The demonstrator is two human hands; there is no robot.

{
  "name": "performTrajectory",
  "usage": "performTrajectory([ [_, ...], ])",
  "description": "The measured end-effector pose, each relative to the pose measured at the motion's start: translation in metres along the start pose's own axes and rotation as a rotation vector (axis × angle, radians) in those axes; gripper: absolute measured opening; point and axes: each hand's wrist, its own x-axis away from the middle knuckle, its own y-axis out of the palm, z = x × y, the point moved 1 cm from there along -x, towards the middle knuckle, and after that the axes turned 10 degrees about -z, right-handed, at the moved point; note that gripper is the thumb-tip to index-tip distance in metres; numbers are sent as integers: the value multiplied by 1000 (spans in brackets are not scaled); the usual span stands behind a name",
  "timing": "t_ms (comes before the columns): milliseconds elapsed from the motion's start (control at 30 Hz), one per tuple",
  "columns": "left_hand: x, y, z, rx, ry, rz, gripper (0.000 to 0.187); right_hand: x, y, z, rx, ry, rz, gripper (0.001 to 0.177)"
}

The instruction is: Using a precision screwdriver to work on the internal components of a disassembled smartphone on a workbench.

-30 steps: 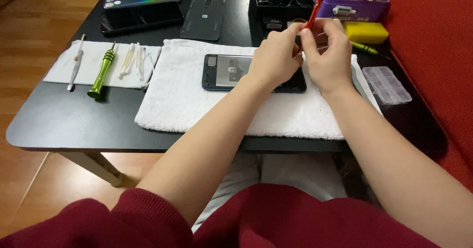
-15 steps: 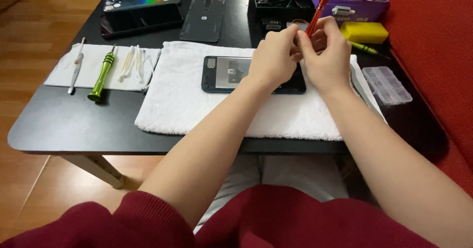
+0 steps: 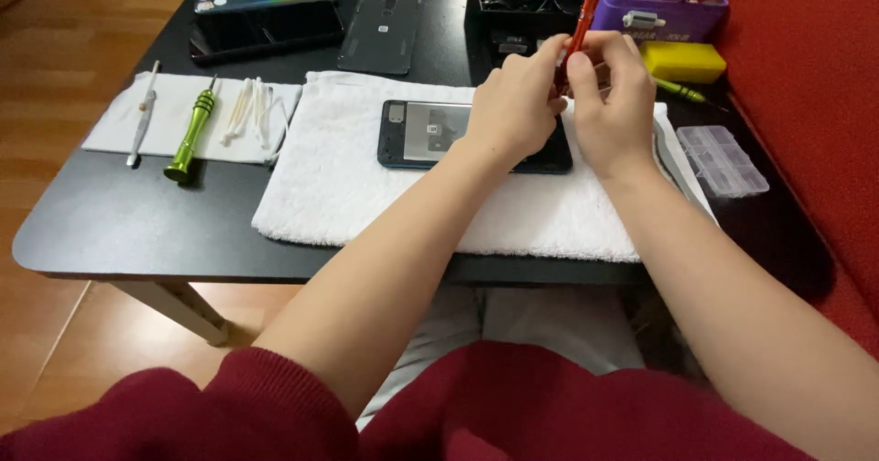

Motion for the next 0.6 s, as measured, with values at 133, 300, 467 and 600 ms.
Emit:
performTrajectory([
  [133, -2, 2, -3, -14, 4, 6, 60, -1, 0, 1, 49, -12, -16, 12],
  [300, 0, 3, -5, 5, 53, 36, 54, -1, -1, -3, 34, 23, -22, 9],
  [467, -5, 9, -12, 22, 118, 56, 60, 0, -2, -7, -13, 79, -35, 12],
  [600, -6, 10, -12, 78, 149, 93, 62, 1, -3, -5, 8, 109, -16, 15],
])
